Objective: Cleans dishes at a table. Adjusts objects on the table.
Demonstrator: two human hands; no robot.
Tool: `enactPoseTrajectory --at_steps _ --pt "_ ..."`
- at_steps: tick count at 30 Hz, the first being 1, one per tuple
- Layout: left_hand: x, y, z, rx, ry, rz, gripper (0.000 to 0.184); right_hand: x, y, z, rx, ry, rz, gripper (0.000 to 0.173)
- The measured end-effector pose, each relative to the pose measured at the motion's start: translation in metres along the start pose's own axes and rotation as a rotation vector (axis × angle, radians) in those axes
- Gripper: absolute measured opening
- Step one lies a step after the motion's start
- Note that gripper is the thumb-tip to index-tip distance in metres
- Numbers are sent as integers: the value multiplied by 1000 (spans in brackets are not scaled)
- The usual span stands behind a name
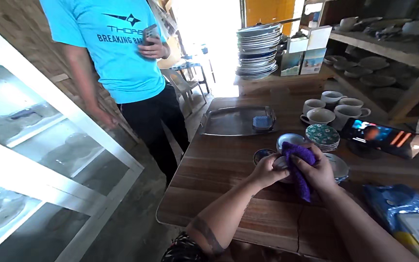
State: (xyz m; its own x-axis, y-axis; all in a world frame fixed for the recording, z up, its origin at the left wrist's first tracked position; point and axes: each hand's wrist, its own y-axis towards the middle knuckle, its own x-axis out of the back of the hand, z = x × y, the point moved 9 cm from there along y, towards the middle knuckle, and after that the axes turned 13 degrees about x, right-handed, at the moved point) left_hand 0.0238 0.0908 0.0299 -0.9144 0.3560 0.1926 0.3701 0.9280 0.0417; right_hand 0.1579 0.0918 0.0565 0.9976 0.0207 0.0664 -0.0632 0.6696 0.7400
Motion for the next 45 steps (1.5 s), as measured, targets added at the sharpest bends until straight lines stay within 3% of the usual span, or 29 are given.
enactPoseTrajectory --at_steps 4,11,15,18,20,23,26,30,34,41,45 --pt "6 -4 -4 -94 -95 -33 44 -5 0 1 -3 21 -4 23" --pt "32 -4 10 -7 -533 -294 46 -10 -8 -18 -210 181 -115 30" --pt "25 1 8 11 -361 -177 46 2 -4 -16 -205 186 -160 29" --pt "12 4 6 9 -73 -65 40 9 -1 -12 -161 126 -143 29" --pt "3 1 -1 -22 110 -46 41 9 -1 -8 -123 81 -113 28" --pt "-3 -7 -14 -150 178 -85 42 9 -1 -1 -64 76 -98 28" --pt "5 -12 -15 -193 37 -172 46 9 -2 1 -84 136 -122 30" --pt "24 -9 6 -44 -368 -324 51 3 -8 -8 -194 195 -143 37" --pt "36 -4 26 46 -520 -432 62 -10 -16 -19 -328 209 -96 42" --pt "35 2 17 -26 -429 -349 49 6 -13 -22 -273 297 -233 39" --pt "12 -1 12 91 -173 -129 42 12 -12 -23 -259 308 -233 37"
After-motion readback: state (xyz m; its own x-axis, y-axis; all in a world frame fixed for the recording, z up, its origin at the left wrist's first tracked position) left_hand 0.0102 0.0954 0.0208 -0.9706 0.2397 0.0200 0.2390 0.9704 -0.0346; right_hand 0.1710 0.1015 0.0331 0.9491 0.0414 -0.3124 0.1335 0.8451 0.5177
